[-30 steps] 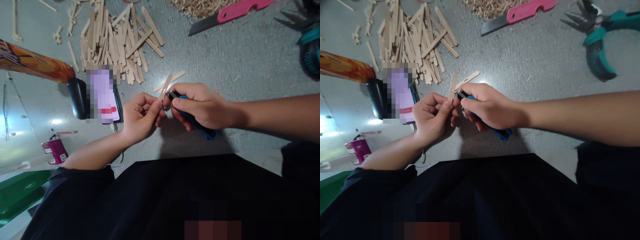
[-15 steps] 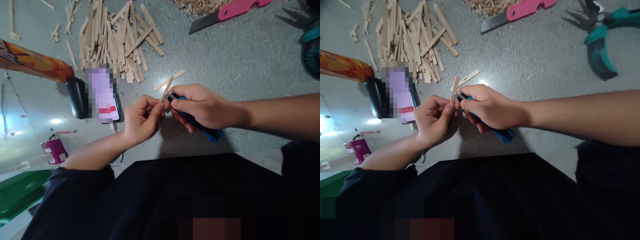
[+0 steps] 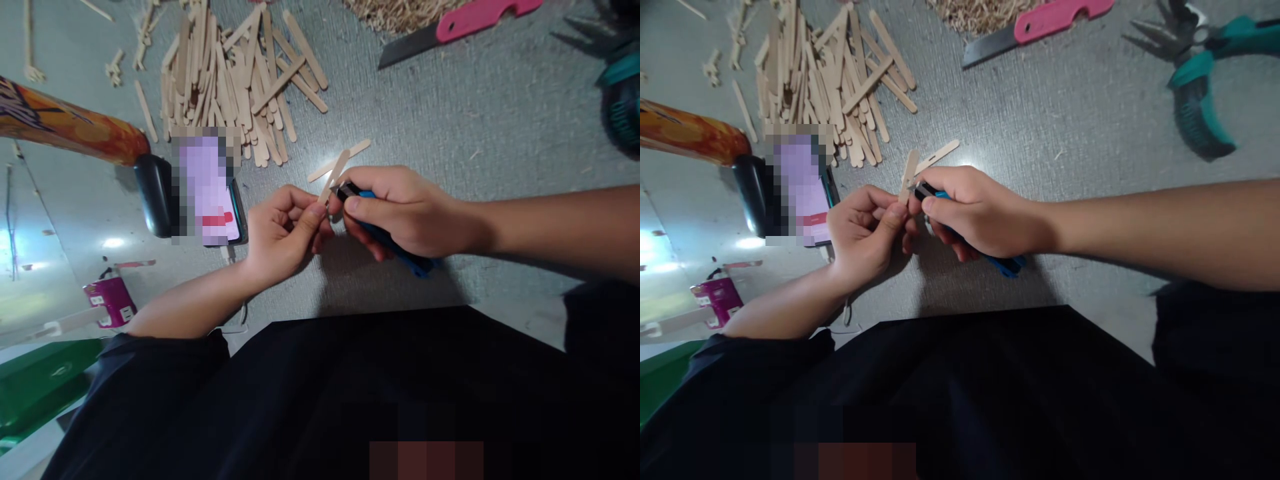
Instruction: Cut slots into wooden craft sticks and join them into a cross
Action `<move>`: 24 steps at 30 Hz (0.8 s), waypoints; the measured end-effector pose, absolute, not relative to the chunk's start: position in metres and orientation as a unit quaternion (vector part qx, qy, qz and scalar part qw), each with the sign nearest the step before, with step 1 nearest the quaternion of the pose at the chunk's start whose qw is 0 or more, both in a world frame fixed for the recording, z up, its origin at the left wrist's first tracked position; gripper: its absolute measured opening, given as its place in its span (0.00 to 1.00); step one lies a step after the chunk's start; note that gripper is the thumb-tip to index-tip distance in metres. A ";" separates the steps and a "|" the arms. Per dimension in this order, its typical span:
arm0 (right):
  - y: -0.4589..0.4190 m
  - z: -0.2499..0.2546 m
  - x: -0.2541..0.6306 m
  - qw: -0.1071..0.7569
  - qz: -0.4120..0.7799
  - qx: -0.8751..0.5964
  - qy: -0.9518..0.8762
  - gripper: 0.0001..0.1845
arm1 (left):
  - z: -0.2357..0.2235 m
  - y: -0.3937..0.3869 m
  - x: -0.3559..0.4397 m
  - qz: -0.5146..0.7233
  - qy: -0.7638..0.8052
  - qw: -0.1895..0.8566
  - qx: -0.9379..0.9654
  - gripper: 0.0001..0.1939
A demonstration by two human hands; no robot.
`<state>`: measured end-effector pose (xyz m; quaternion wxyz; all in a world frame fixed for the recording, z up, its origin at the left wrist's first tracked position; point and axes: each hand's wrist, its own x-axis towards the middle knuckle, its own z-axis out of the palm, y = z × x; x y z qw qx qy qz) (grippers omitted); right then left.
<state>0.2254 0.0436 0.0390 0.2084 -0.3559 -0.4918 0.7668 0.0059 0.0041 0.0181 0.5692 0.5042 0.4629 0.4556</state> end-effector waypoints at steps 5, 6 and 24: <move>0.043 0.040 0.224 0.208 0.759 -0.368 -0.495 0.10 | 0.009 -0.004 0.003 0.463 0.476 0.513 0.544 0.14; 0.043 0.041 0.225 0.206 0.758 -0.369 -0.497 0.10 | 0.008 -0.006 0.002 0.462 0.479 0.497 0.558 0.12; 0.050 0.042 0.227 0.181 0.754 -0.355 -0.521 0.13 | 0.018 0.004 0.002 0.430 0.482 0.543 0.536 0.17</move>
